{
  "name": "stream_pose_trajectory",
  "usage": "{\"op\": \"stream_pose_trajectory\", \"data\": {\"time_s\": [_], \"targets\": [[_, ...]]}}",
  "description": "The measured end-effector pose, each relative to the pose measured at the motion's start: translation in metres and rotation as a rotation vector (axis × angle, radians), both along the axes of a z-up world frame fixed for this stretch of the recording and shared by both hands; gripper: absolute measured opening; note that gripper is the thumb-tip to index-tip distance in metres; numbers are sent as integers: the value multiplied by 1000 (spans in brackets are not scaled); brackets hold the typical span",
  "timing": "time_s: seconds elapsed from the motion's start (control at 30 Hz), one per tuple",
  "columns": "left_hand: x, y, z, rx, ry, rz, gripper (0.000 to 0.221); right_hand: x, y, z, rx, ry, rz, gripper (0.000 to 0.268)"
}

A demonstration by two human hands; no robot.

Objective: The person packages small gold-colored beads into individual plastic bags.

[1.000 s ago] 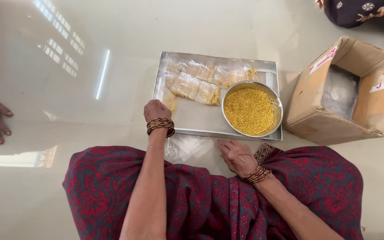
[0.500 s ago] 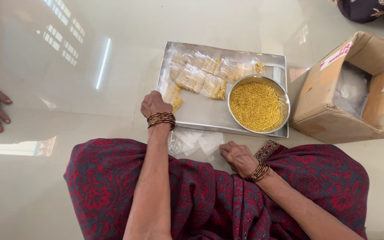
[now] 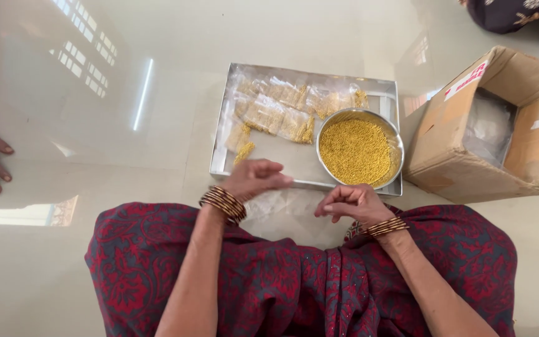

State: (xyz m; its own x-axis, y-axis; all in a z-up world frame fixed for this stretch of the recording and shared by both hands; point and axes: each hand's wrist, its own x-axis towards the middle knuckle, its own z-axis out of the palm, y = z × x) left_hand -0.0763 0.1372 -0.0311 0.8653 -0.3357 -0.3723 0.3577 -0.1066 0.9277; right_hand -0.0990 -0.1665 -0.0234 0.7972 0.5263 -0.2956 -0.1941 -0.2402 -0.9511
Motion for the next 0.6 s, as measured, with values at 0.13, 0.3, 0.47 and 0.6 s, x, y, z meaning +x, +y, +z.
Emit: {"op": "stream_pose_trajectory", "data": {"time_s": [0.13,0.3,0.47,0.6], "targets": [[-5,-30,-1,-141,-4,-68,79,6,-12,-6,214,139,-112,16],[-23,-39,11,-560,188,-197,49,4,-6,4,246,94,-267,33],[-14,-35,1,-533,208,-13,40,4,-1,26,344,77,-209,53],[-13,-34,6,-482,200,52,37,5,0,16,312,105,-186,41]]}}
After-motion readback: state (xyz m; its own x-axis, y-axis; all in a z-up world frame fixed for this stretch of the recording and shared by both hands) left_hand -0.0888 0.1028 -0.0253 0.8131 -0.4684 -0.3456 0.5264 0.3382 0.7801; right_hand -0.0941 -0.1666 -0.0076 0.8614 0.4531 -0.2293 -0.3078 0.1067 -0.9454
